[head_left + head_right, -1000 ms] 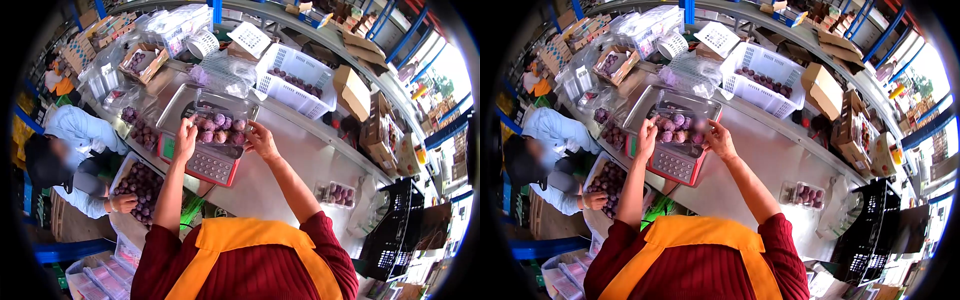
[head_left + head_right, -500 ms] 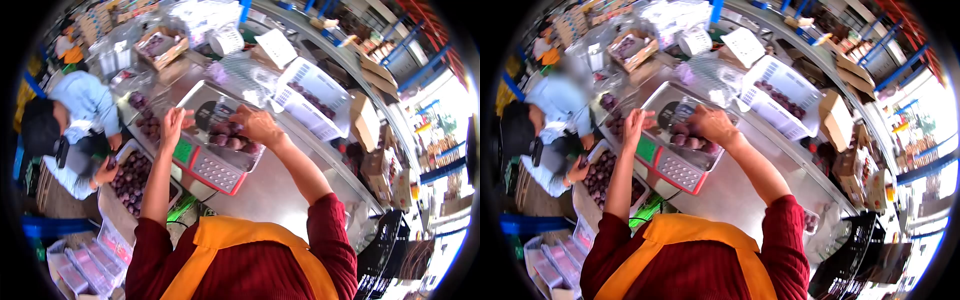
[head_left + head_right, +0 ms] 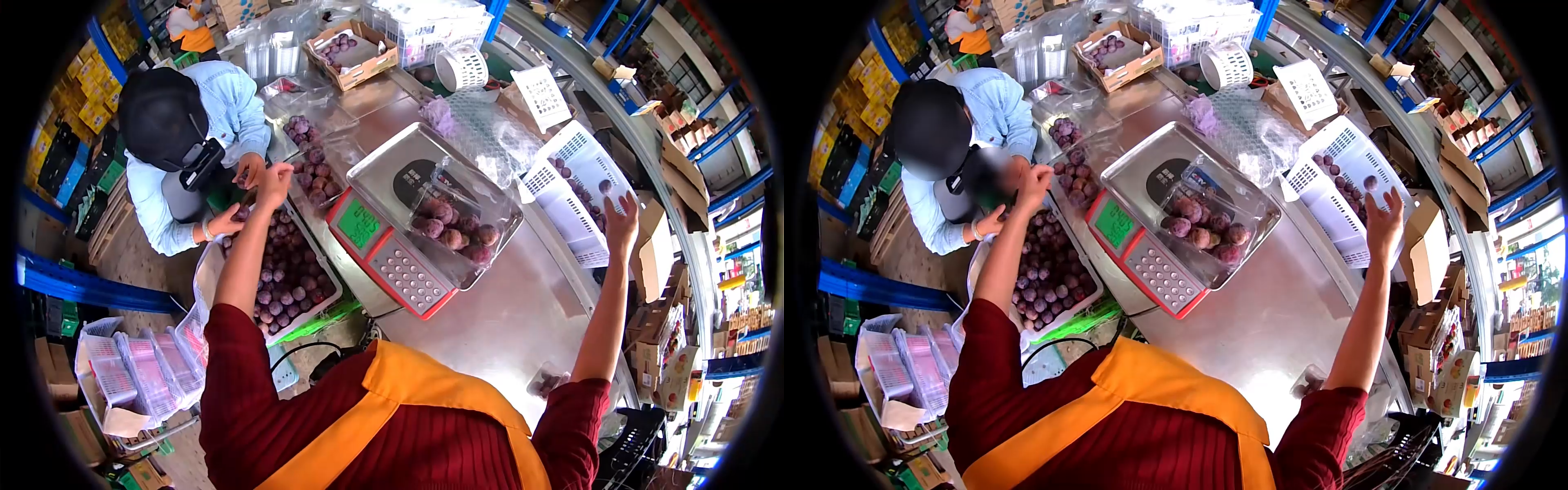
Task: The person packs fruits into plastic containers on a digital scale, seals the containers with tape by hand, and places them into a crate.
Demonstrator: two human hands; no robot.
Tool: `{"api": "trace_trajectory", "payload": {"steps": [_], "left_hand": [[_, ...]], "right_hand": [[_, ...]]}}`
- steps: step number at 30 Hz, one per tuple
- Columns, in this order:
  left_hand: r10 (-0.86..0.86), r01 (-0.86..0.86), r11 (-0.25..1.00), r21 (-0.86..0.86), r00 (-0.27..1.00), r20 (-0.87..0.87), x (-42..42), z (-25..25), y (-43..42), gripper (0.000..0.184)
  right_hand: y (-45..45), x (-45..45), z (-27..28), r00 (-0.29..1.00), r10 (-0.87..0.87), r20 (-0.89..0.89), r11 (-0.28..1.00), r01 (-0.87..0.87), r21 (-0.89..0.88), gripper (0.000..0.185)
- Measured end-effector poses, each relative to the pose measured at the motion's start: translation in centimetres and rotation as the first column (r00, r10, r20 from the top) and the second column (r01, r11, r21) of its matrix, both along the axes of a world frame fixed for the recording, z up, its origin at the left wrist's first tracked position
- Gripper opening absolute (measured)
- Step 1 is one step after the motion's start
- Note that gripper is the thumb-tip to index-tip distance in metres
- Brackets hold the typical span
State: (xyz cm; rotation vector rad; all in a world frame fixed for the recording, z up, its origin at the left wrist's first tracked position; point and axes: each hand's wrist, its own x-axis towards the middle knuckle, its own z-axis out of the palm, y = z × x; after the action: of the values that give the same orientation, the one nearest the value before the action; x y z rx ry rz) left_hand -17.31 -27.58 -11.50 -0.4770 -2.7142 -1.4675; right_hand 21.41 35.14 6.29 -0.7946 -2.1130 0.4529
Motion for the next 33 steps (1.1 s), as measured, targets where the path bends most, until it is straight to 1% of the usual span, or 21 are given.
{"api": "trace_trajectory", "payload": {"steps": [2,3,5,6,7,8,10,11,14,16,17,18,19,21,23,24,26,28,30,32,33], "left_hand": [[-0.028,0.008,0.996,-0.092,0.977,-0.209,-0.5,-2.0,1.4,0.017],[-0.079,0.023,0.945,-0.325,0.984,-0.159,-0.5,-1.4,2.0,0.029],[-0.139,0.044,0.866,-0.498,0.978,-0.154,-0.4,-0.6,2.1,0.037],[-0.186,0.073,0.817,-0.573,0.972,-0.142,-0.2,-1.2,3.2,0.041],[-0.204,0.103,0.802,-0.589,0.973,-0.109,-2.9,-5.0,2.4,0.047],[-0.226,0.070,0.809,-0.583,0.954,-0.199,-2.5,-5.0,2.5,0.044],[-0.176,0.096,0.857,-0.506,0.978,-0.114,-3.1,-5.3,2.0,0.041],[-0.255,0.151,0.876,-0.458,0.951,-0.173,-2.9,-4.5,1.9,0.039],[-0.135,-0.011,0.911,-0.413,0.937,-0.322,-0.3,0.3,3.6,0.035],[-0.115,0.077,0.988,-0.137,0.949,-0.294,0.9,2.9,6.4,0.026],[-0.210,0.219,0.975,0.036,0.964,-0.163,4.6,6.9,9.4,0.023],[-0.297,0.303,0.952,0.044,0.949,-0.104,7.4,9.7,12.2,0.022],[-0.474,0.482,0.848,0.220,0.876,-0.089,11.0,12.1,15.2,0.021],[-0.742,0.703,0.643,0.306,0.671,0.018,16.1,14.5,19.6,0.018],[-0.826,0.822,0.536,0.194,0.558,-0.077,19.0,15.5,22.6,0.025],[-0.826,0.852,0.513,-0.102,0.458,-0.328,19.2,15.7,23.7,0.024],[-0.803,0.772,0.558,-0.305,0.409,-0.433,19.4,15.6,23.9,0.027],[-0.720,0.736,0.671,-0.090,0.619,-0.314,17.2,14.9,22.3,0.024],[-0.502,0.541,0.821,0.182,0.836,-0.220,13.9,13.7,19.2,0.017],[-0.260,0.303,0.948,0.095,0.913,-0.314,7.7,10.2,13.8,0.019],[-0.127,0.151,0.985,0.078,0.958,-0.258,5.1,8.8,10.9,0.017]], "right_hand": [[-3.2,2.0,1.1,0.997,0.064,-0.039,0.957,-0.072,-0.281,0.049],[-4.7,3.4,0.9,0.996,0.084,-0.023,0.929,-0.086,-0.360,0.046],[-5.3,7.0,-4.4,0.973,0.220,-0.063,0.916,-0.228,-0.331,0.035],[-8.1,8.4,-5.4,0.975,0.172,-0.139,0.840,-0.219,-0.496,0.031],[-10.6,9.8,-6.1,0.989,0.125,-0.074,0.814,-0.144,-0.562,0.027],[-12.2,11.5,-7.7,0.994,0.096,-0.058,0.794,-0.112,-0.598,0.025],[-15.0,14.3,-11.0,0.997,0.025,-0.076,0.717,-0.071,-0.694,0.024],[-15.9,15.4,-12.4,0.996,0.011,-0.086,0.693,-0.070,-0.718,0.025],[-18.7,17.2,-14.3,0.996,-0.081,-0.023,0.648,0.035,-0.761,0.026],[-20.0,17.4,-14.5,0.998,-0.064,0.017,0.643,0.054,-0.764,0.026],[-20.5,17.3,-14.5,0.998,-0.051,0.037,0.643,0.062,-0.764,0.026],[-20.9,16.9,-14.4,0.999,-0.035,0.035,0.642,0.049,-0.765,0.026],[-21.3,16.2,-14.1,0.999,-0.017,0.032,0.643,0.035,-0.765,0.026],[-21.9,14.4,-13.4,0.999,0.022,0.030,0.664,0.008,-0.748,0.025],[-22.4,13.0,-13.2,0.998,0.069,-0.014,0.682,-0.057,-0.729,0.023],[-22.7,12.6,-12.9,0.995,0.101,-0.024,0.700,-0.088,-0.709,0.022],[-23.0,12.5,-12.5,0.992,0.122,0.008,0.752,-0.087,-0.654,0.022],[-23.0,13.0,-13.0,0.991,0.128,0.027,0.805,-0.088,-0.587,0.021],[-23.0,14.4,-14.7,0.994,0.088,-0.066,0.733,-0.110,-0.672,0.020],[-23.2,15.9,-17.5,0.996,0.041,-0.083,0.686,-0.088,-0.722,0.021],[-24.0,16.1,-18.0,0.997,0.016,-0.075,0.629,-0.068,-0.774,0.021]]}}
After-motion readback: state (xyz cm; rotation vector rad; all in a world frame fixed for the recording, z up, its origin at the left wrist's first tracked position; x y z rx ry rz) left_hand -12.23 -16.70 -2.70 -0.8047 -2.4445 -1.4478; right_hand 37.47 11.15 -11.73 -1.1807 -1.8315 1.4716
